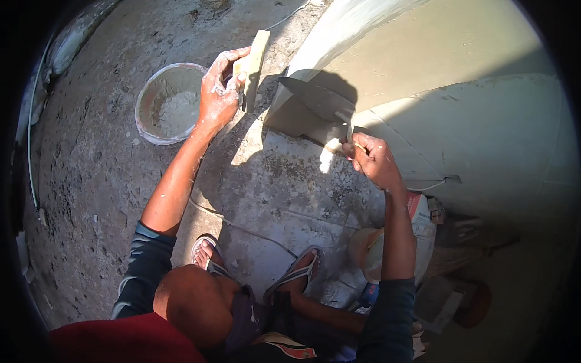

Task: The person applies grout to the corner gap between wall tiles using a trowel and a wooden block, then wipes away the excess grout with a damp sponge.

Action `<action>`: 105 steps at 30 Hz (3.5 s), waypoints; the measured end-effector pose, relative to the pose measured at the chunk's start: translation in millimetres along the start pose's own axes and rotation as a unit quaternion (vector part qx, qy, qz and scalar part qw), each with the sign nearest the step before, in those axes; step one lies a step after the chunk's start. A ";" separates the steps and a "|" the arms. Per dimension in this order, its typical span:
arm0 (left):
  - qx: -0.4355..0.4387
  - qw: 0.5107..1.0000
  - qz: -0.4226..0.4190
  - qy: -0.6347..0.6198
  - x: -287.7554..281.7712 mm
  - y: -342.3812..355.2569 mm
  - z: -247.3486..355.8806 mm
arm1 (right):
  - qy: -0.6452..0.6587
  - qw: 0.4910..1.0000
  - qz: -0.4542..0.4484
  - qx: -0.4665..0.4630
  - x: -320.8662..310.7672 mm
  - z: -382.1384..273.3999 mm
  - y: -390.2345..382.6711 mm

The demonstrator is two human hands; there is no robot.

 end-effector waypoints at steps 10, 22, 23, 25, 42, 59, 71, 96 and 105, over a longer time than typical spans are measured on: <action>0.099 0.993 -0.055 -0.044 36.5 23.3 75.8 | -0.180 0.984 -0.009 -0.012 40.8 107.2 -9.1; -0.065 0.987 -0.119 0.081 61.1 -33.9 -96.2 | -0.197 0.979 -0.010 -0.050 55.8 104.4 -36.3; -0.121 0.977 -0.128 0.117 57.6 -38.5 -120.3 | -0.161 0.984 -0.004 -0.072 58.8 98.9 -34.0; -0.054 0.984 -0.140 0.099 56.7 -34.5 -127.6 | -0.177 0.984 -0.022 -0.018 68.2 107.6 -30.4; -0.025 0.987 -0.069 0.143 8.5 -4.9 -104.0 | -0.417 0.864 0.112 -0.258 127.2 163.6 -16.9; 0.034 0.990 -0.135 0.034 64.1 -18.0 -18.4 | -0.053 0.970 0.225 -0.074 -47.6 26.6 -64.2; -0.080 0.937 -0.098 0.327 40.9 -25.3 -162.5 | -0.107 0.977 0.169 -0.075 16.2 67.9 -47.8; -0.054 0.960 -0.048 0.269 20.9 -27.9 -147.4 | -0.369 0.841 0.227 -0.323 101.9 142.8 -43.1; -0.049 0.973 -0.061 0.217 16.5 -24.9 -77.6 | -0.158 0.958 0.214 -0.109 -1.3 65.3 -41.2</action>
Point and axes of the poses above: each hand's wrist, its own y-axis towards the middle knuckle, its own x-axis out of the palm, z = x × y, the point moved 9 cm from there along y, towards the middle knuckle, and after that the axes turned 9 degrees about z, right-handed, at the moved point
